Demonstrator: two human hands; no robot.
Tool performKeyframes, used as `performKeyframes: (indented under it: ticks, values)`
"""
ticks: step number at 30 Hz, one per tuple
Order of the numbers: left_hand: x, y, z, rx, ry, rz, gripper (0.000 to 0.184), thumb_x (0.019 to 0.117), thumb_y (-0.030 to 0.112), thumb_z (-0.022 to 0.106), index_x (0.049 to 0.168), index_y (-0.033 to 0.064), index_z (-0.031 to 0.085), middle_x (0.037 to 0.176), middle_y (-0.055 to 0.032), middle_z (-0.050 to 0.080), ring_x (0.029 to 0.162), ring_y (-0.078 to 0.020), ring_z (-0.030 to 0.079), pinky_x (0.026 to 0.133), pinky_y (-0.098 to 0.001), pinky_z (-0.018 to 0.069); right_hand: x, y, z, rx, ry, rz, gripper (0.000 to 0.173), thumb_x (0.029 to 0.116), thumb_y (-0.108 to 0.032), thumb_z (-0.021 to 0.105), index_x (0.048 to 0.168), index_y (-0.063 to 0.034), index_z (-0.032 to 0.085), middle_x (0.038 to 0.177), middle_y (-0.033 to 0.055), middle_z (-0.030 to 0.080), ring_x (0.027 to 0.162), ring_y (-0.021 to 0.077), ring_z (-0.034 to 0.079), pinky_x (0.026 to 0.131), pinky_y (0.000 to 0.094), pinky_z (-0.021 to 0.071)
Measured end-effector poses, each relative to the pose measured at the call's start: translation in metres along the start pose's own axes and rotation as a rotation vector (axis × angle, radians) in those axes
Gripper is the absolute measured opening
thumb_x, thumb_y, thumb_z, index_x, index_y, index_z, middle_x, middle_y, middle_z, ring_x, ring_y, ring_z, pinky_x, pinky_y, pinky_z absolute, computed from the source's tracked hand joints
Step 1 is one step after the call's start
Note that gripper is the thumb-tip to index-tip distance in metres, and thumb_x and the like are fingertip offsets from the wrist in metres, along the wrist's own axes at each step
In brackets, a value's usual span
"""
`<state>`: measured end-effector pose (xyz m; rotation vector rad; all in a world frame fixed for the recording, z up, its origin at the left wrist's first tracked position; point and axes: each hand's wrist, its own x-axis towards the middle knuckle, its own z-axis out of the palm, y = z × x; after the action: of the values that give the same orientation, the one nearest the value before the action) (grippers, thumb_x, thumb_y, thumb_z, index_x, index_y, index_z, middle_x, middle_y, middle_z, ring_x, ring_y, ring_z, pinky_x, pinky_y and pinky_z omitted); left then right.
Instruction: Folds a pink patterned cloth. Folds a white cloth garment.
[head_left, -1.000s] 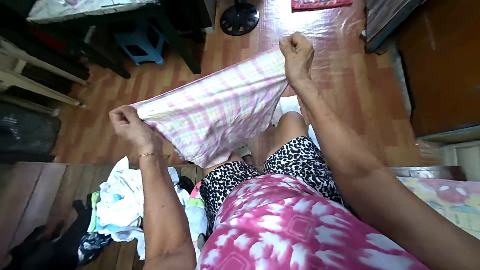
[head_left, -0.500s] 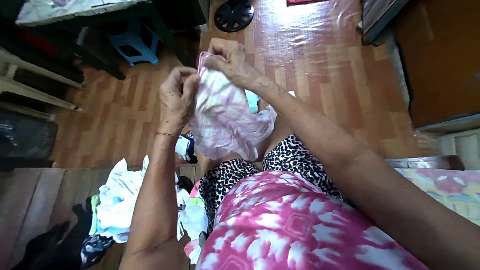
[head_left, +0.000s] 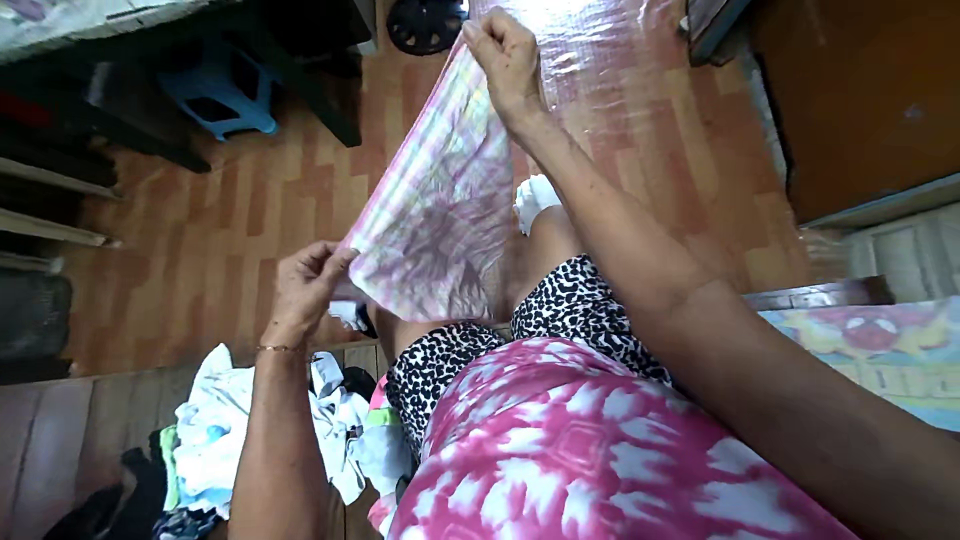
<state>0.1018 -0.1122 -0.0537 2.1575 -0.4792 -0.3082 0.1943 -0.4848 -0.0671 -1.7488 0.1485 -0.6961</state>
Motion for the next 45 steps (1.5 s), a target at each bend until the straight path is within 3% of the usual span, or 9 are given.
performKeyframes:
  ticks: [7,12,16,20,24,29,35,40,45]
  values:
    - [0.046,-0.019,-0.009,0.317,0.299,-0.017,0.033,0.1041,0.026,0.057,0.11,-0.0043,0.068,0.085,-0.0123,0.068,0.067,-0.0099,0.058,0.07,-0.0328,0.0511,0.0,0.046,-0.026,0.092,0.271,0.286,0.021,0.0984,-0.016,0.063,0.081,-0.0045,0.067,0.077,0.0036,0.062,0.075,0.0136,0.059,0.077,0.0367,0.0506]
    - [0.082,-0.038,-0.018,0.06,0.428,-0.061,0.029,0.0981,0.03,0.066,0.107,0.0024,0.068,0.086,0.0054,0.066,0.071,0.0038,0.06,0.071,-0.0198,0.0541,0.001,0.073,-0.031,0.066,0.176,0.317,0.018,0.1004,-0.016,0.063,0.095,-0.0001,0.07,0.088,0.0094,0.068,0.083,0.0169,0.064,0.082,0.0387,0.0538]
    - [0.11,-0.042,-0.015,-0.211,0.485,-0.302,0.027,0.107,0.027,0.053,0.123,0.0069,0.062,0.096,0.0025,0.065,0.08,-0.0051,0.066,0.078,-0.0279,0.0591,0.018,0.085,-0.031,0.04,0.027,0.265,0.018,0.1016,-0.015,0.062,0.104,0.0021,0.069,0.094,0.0116,0.068,0.084,0.0158,0.064,0.082,0.0355,0.0539]
    - [0.129,-0.024,-0.024,-0.269,0.538,-0.208,0.021,0.1065,0.029,0.053,0.114,0.0107,0.06,0.089,0.0053,0.063,0.075,-0.0062,0.066,0.073,-0.0285,0.0594,0.021,0.087,-0.052,0.284,-0.052,0.274,0.015,0.1059,-0.013,0.055,0.108,0.0007,0.062,0.089,0.0077,0.064,0.073,0.0126,0.062,0.071,0.0312,0.0566]
    - [0.075,0.011,-0.046,-0.206,0.302,0.043,0.022,0.1111,0.029,0.04,0.117,0.0163,0.056,0.1,0.012,0.065,0.092,-0.0027,0.067,0.088,-0.0302,0.058,-0.018,0.06,-0.111,0.488,-0.23,0.208,0.007,0.1085,-0.013,0.048,0.105,-0.0081,0.053,0.087,0.0019,0.064,0.078,0.0137,0.066,0.077,0.0372,0.061]
    - [-0.074,0.017,-0.03,-0.143,-0.05,0.032,0.018,0.1033,0.051,0.053,0.102,0.0403,0.068,0.092,0.0277,0.068,0.079,0.0124,0.063,0.069,-0.0104,0.0525,-0.14,0.028,-0.196,0.254,-0.551,0.091,0.01,0.1061,-0.027,0.055,0.102,-0.0193,0.061,0.093,-0.0125,0.066,0.081,-0.0005,0.064,0.075,0.0237,0.058]
    - [-0.164,-0.024,0.035,-0.047,-0.375,-0.277,0.052,0.1069,0.049,0.041,0.103,0.0095,0.074,0.097,0.0093,0.073,0.088,0.0058,0.066,0.083,-0.0204,0.0561,-0.231,0.049,-0.218,0.113,-0.952,0.25,0.049,0.1084,-0.038,0.042,0.091,-0.0036,0.072,0.084,-0.0049,0.071,0.075,-0.0028,0.063,0.071,0.0205,0.0552]
    - [-0.133,-0.06,0.083,0.005,0.011,-0.724,0.05,0.1082,0.041,0.045,0.132,-0.0013,0.058,0.115,-0.019,0.067,0.1,-0.0254,0.068,0.089,-0.0494,0.0568,-0.218,0.071,-0.151,-0.527,-0.719,0.519,0.048,0.1043,-0.046,0.054,0.114,-0.0011,0.067,0.097,0.0176,0.07,0.091,0.0336,0.069,0.084,0.0591,0.0544]
    - [-0.112,-0.075,0.097,-0.139,0.102,-0.668,0.02,0.0977,0.019,0.07,0.109,0.0055,0.059,0.087,-0.0008,0.061,0.071,-0.0058,0.059,0.068,-0.0277,0.0543,-0.199,0.09,-0.111,-0.314,-0.679,0.696,0.037,0.0981,-0.028,0.07,0.116,0.0032,0.062,0.099,0.0184,0.066,0.087,0.0279,0.065,0.083,0.0509,0.0546]
